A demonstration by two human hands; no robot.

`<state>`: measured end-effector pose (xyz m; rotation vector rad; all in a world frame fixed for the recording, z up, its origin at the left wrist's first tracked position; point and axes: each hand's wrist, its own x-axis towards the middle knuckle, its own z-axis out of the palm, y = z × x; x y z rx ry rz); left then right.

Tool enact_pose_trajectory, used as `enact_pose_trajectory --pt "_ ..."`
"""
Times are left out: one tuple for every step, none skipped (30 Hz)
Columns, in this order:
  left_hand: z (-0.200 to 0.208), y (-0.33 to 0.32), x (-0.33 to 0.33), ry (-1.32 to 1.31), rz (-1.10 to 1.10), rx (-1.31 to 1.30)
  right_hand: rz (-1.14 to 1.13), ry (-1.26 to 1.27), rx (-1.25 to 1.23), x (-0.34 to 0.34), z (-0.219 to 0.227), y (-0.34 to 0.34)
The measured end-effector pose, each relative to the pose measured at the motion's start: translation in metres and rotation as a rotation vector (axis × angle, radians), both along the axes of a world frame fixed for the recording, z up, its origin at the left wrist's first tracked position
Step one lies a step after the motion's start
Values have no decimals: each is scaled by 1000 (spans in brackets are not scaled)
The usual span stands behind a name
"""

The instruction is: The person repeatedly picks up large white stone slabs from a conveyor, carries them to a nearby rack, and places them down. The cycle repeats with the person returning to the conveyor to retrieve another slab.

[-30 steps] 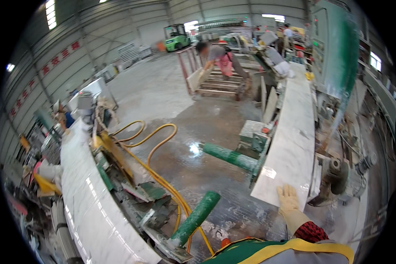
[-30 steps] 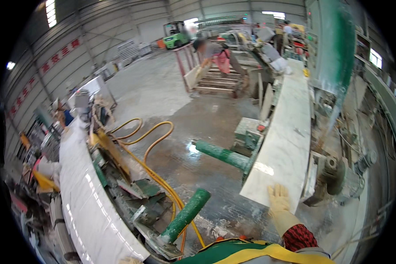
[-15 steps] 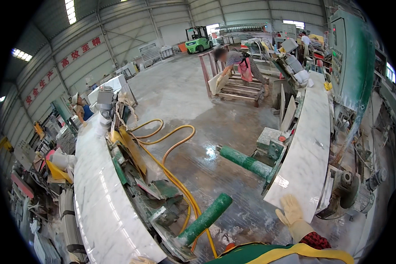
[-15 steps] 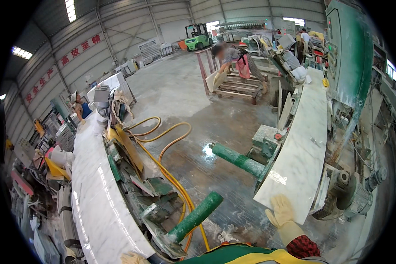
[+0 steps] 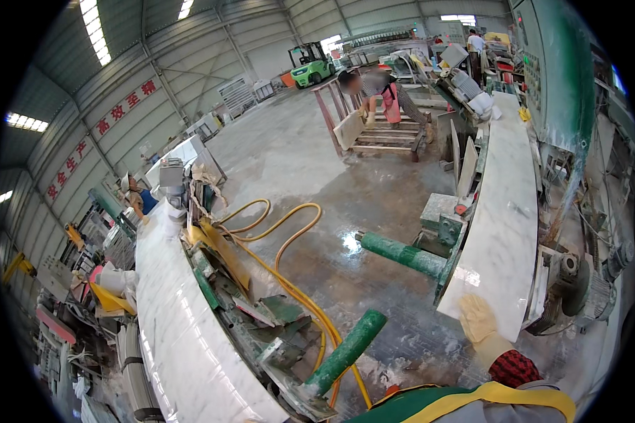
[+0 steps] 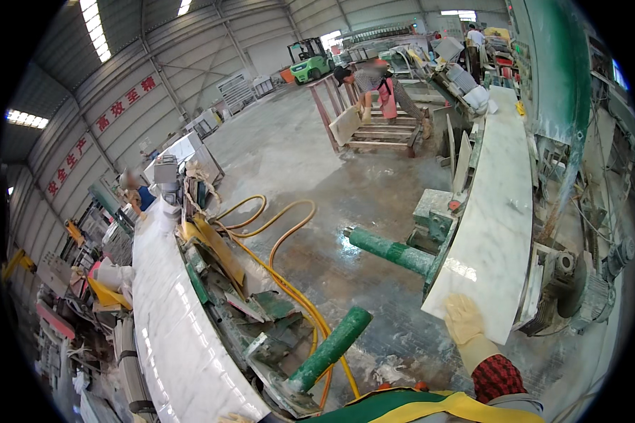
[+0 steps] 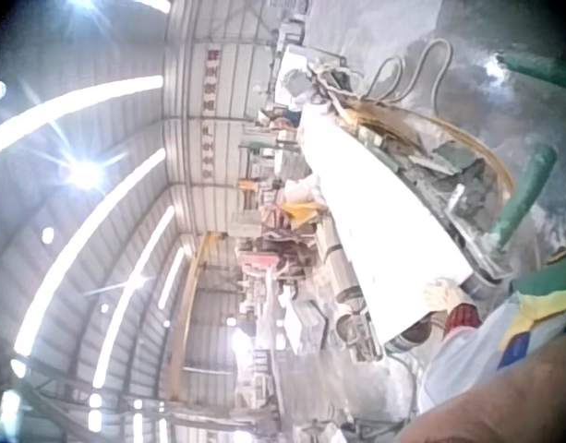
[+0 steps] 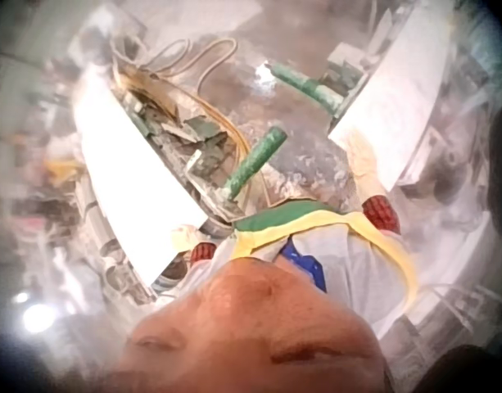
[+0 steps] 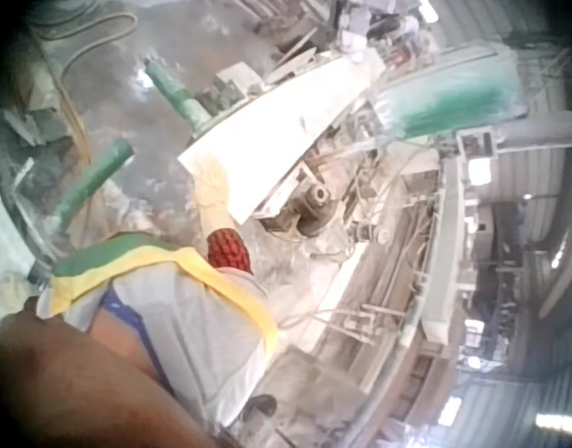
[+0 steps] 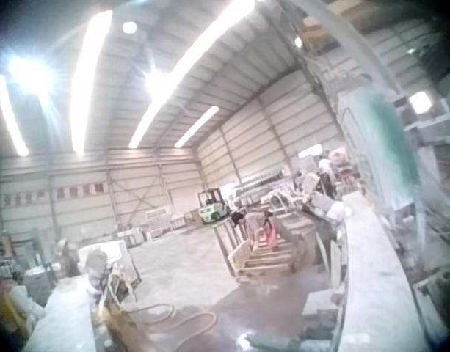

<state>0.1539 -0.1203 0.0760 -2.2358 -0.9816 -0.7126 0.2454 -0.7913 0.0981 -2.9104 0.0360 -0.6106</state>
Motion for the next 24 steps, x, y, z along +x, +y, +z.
enact_pose_trajectory --pt "-2 3 -2 -14 2 24 3 15 10 -7 4 -4" --pt "-6 4 -1 -27 -1 44 -10 33 15 -17 7 -10" --pt "-7 3 -2 -24 1 43 -22 52 17 -27 11 -15" --pt "-9 2 -2 3 13 109 -34 71 19 -37 14 -21" --pt "-7 -3 -2 46 26 154 -51 83 15 -49 14 -29" --pt "-6 -6 -3 89 41 202 -64 94 14 -60 13 -36" --pt "-11 -3 -4 62 17 177 -77 105 11 -72 11 -44" --pt "-11 -1 -8 64 21 179 -90 100 9 -84 11 -50" --pt "-9 0 -10 69 16 163 -101 93 11 -96 10 -57" --pt "-7 0 -13 74 11 147 -112 85 12 -108 8 -65" --pt "-8 -1 -13 79 2 126 -148 100 0 -121 4 -73" --pt "-8 -2 -15 83 -1 106 -179 115 -10 -132 0 -81" --pt "-11 -3 -14 86 -10 80 -216 129 -26 -145 -5 -90" --pt "-16 -6 -11 90 -23 53 -246 116 -33 -159 -12 -102" --pt "-17 -5 -11 89 -29 30 -269 99 -35 -173 -22 -113" --pt "-14 -3 -18 88 -22 16 -279 83 -28 -179 -27 -119" --pt "-27 15 -28 190 0 3 -304 79 -8 -185 -29 -121" --pt "-38 28 -34 291 14 -18 -335 74 6 -193 -25 -121" --pt "-37 29 -30 395 -9 -154 -375 69 13 -195 -18 -120" --pt "-20 20 -17 502 -40 -291 -366 33 4 -192 -13 -118" --pt "-2 17 -13 608 -65 -421 -352 1 3 -189 -8 -115" --pt "-38 64 -32 492 -28 -330 -319 -27 33 -182 -6 -108" --pt "-39 60 -32 502 -38 -380 -283 -59 37 -175 1 -99" --pt "-38 59 -32 512 -44 -429 -243 -90 43 -161 8 -91"
